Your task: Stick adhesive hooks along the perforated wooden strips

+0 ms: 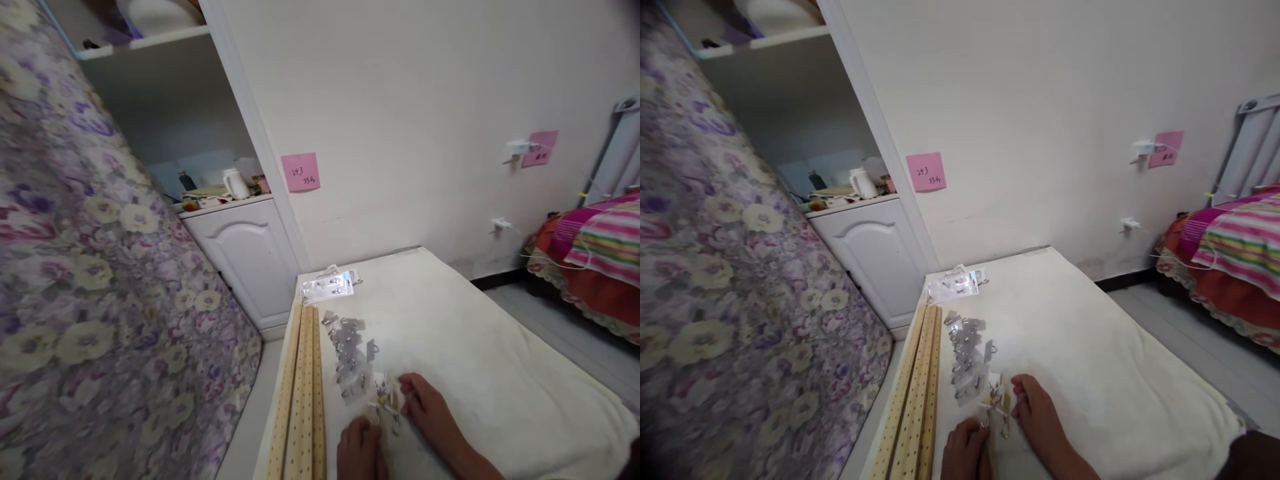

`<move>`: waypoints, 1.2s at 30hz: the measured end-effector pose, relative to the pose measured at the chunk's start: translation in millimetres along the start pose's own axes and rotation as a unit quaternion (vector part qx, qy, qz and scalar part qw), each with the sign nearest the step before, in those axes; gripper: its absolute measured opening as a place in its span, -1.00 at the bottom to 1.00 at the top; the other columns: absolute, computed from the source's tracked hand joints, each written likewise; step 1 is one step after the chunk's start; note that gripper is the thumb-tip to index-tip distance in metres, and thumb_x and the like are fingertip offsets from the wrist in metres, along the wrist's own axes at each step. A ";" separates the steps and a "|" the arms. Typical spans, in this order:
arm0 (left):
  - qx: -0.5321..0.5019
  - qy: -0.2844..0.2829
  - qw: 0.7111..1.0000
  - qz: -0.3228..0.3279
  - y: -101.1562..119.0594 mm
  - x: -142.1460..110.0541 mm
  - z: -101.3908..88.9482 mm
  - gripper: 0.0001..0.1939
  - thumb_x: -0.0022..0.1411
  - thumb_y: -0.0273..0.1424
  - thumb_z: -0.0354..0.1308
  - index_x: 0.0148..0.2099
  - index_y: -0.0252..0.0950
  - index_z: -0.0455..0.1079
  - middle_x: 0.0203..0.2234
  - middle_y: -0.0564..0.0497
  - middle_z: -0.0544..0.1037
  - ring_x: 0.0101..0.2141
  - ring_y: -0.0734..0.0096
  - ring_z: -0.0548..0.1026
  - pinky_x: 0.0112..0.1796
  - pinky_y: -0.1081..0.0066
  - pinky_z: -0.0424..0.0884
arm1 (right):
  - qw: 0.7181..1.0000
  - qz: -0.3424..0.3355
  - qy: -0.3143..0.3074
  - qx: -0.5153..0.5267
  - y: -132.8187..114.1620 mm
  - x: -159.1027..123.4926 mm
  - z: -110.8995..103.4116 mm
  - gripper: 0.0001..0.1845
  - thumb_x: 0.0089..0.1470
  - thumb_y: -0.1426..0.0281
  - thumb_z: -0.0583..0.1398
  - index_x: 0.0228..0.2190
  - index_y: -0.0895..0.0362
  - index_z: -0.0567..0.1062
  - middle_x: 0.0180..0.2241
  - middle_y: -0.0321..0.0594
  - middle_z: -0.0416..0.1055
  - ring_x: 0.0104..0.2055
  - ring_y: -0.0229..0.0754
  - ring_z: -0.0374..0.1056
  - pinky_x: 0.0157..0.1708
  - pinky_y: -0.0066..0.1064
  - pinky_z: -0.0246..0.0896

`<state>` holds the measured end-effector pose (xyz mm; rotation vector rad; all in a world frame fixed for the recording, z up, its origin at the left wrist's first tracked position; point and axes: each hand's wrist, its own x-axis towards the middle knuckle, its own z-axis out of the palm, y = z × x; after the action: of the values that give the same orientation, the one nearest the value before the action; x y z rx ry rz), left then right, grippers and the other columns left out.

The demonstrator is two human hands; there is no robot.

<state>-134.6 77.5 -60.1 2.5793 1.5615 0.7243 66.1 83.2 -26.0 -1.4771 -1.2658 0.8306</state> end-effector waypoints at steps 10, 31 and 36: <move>-0.084 0.068 0.994 0.000 3.6 0.9 2.1 -0.62 0.14 -0.49 -0.07 -0.04 -0.25 0.42 -0.04 -0.18 0.42 -0.06 0.18 0.40 -0.08 0.21 0.38 | 0.997 0.013 0.005 0.072 -8.9 -15.6 26.1 -0.64 0.03 0.38 0.02 -0.10 0.11 0.33 -0.12 -0.09 0.38 -0.22 -0.14 0.40 -0.18 -0.31 0.36; -0.097 0.043 0.994 0.027 23.1 18.4 -2.7 -0.53 0.05 -0.55 -0.04 0.02 -0.23 0.37 -0.14 -0.17 0.42 -0.18 0.17 0.38 -0.20 0.23 0.32 | 0.996 -0.039 0.033 0.071 -5.2 -0.3 23.6 -0.86 0.09 0.40 0.00 -0.29 0.07 0.31 -0.28 -0.17 0.32 -0.24 -0.12 0.34 -0.23 -0.27 0.32; -0.148 0.021 0.989 0.009 14.7 13.5 -2.6 -0.66 0.09 -0.51 -0.06 -0.14 -0.22 0.44 -0.23 -0.11 0.43 -0.21 0.22 0.36 -0.22 0.28 0.33 | 0.996 -0.066 0.034 0.052 -6.7 -2.3 19.8 -0.83 -0.01 0.53 -0.01 -0.35 0.07 0.28 -0.34 -0.24 0.29 -0.29 -0.16 0.28 -0.25 -0.33 0.26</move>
<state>-118.3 81.2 -48.8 2.3796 1.3246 0.9389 45.2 85.5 -25.5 -1.3142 -1.2368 0.7408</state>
